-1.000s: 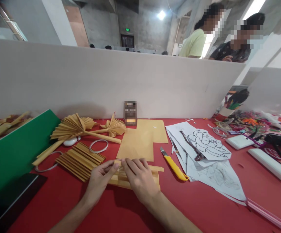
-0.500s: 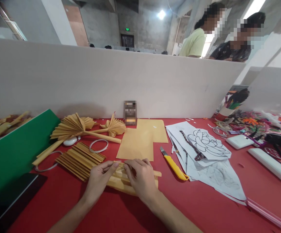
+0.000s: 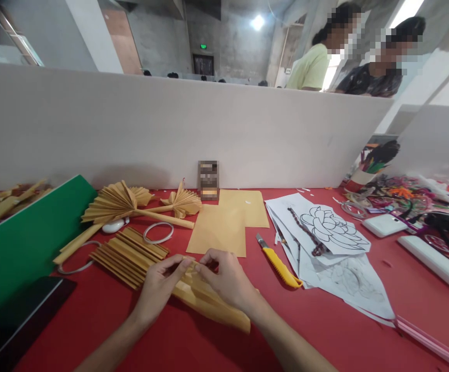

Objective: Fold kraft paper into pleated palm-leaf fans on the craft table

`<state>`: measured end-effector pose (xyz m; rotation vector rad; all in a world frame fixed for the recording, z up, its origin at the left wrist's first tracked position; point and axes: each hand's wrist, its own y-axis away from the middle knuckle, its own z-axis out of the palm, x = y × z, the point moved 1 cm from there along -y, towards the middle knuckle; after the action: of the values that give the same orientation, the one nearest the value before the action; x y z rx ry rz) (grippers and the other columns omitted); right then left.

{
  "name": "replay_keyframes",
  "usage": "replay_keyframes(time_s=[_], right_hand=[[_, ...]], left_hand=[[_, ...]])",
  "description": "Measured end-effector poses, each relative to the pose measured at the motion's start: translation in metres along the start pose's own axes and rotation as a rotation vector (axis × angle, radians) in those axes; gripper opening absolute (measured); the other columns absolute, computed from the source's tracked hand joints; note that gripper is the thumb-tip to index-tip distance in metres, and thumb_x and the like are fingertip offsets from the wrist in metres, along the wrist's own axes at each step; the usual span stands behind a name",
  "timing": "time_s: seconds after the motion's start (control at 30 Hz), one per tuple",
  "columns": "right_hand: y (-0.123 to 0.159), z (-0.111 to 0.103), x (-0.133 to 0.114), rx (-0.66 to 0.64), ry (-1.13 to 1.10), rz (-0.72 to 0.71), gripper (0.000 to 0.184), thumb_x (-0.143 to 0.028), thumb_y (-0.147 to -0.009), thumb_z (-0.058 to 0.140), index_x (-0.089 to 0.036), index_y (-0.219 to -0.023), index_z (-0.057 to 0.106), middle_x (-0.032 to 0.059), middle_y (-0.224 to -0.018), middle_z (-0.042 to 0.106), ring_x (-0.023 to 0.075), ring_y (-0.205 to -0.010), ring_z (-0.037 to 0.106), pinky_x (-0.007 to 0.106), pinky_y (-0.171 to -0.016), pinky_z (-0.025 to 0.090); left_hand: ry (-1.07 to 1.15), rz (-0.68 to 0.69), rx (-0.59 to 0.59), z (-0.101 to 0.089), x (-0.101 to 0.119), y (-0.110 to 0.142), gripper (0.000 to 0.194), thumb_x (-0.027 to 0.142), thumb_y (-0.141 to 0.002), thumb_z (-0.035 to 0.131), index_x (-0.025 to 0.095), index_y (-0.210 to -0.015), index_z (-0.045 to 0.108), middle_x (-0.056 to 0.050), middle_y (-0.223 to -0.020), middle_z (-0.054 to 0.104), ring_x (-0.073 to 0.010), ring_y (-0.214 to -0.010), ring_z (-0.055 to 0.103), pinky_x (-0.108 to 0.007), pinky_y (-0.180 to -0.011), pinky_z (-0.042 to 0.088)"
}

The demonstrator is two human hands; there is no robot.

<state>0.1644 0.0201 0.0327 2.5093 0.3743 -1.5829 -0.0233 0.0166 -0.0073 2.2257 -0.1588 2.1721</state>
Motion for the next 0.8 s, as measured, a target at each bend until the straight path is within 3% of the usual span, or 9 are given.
replay_keyframes(time_s=[0.17,0.47,0.53,0.67,0.8], right_hand=[[0.002,0.001,0.002,0.015,-0.03,0.031,0.02,-0.034,-0.092,0.065,-0.018,-0.08,0.068,-0.0004,-0.077,0.07,0.0137,-0.069,0.058,0.025,-0.063,0.042],[0.01,-0.011,0.014,-0.008,0.021,0.077,0.02,-0.032,-0.09,0.066,-0.017,-0.077,0.068,0.0015,-0.074,0.071,0.0152,-0.068,0.06,0.026,-0.061,0.042],[0.012,-0.019,0.018,-0.028,0.073,0.07,0.02,-0.033,-0.091,0.066,-0.018,-0.078,0.071,0.0024,-0.075,0.073,0.0159,-0.068,0.061,0.026,-0.061,0.043],[0.011,-0.026,0.018,-0.128,0.164,0.029,0.018,-0.033,-0.089,0.068,-0.02,-0.08,0.073,0.0012,-0.073,0.073,0.0152,-0.062,0.059,0.025,-0.056,0.04],[0.005,-0.03,0.011,-0.169,0.279,-0.019,0.013,-0.028,-0.087,0.07,-0.022,-0.076,0.073,0.0,-0.073,0.075,0.0151,-0.062,0.061,0.025,-0.057,0.039]], left_hand=[[0.008,-0.01,0.111,-0.003,-0.006,-0.002,0.032,0.048,-0.088,0.076,0.018,-0.098,0.081,-0.005,-0.088,0.077,-0.0223,-0.086,0.069,-0.026,-0.076,0.053],[-0.03,-0.002,0.121,-0.01,-0.002,-0.009,0.035,0.052,-0.09,0.07,0.017,-0.09,0.074,-0.005,-0.087,0.075,-0.0218,-0.084,0.068,-0.026,-0.076,0.053],[-0.07,0.018,0.057,-0.013,0.004,-0.009,0.032,0.05,-0.092,0.067,0.018,-0.091,0.073,-0.005,-0.089,0.075,-0.022,-0.086,0.068,-0.026,-0.078,0.053],[-0.294,0.074,-0.195,-0.013,0.024,-0.008,0.022,0.042,-0.091,0.069,0.023,-0.096,0.078,-0.006,-0.096,0.079,-0.025,-0.092,0.071,-0.027,-0.083,0.052],[-0.447,0.009,-0.403,-0.006,0.039,-0.009,0.028,0.046,-0.089,0.068,0.024,-0.079,0.082,-0.005,-0.076,0.079,-0.0263,-0.075,0.072,-0.026,-0.066,0.048]])
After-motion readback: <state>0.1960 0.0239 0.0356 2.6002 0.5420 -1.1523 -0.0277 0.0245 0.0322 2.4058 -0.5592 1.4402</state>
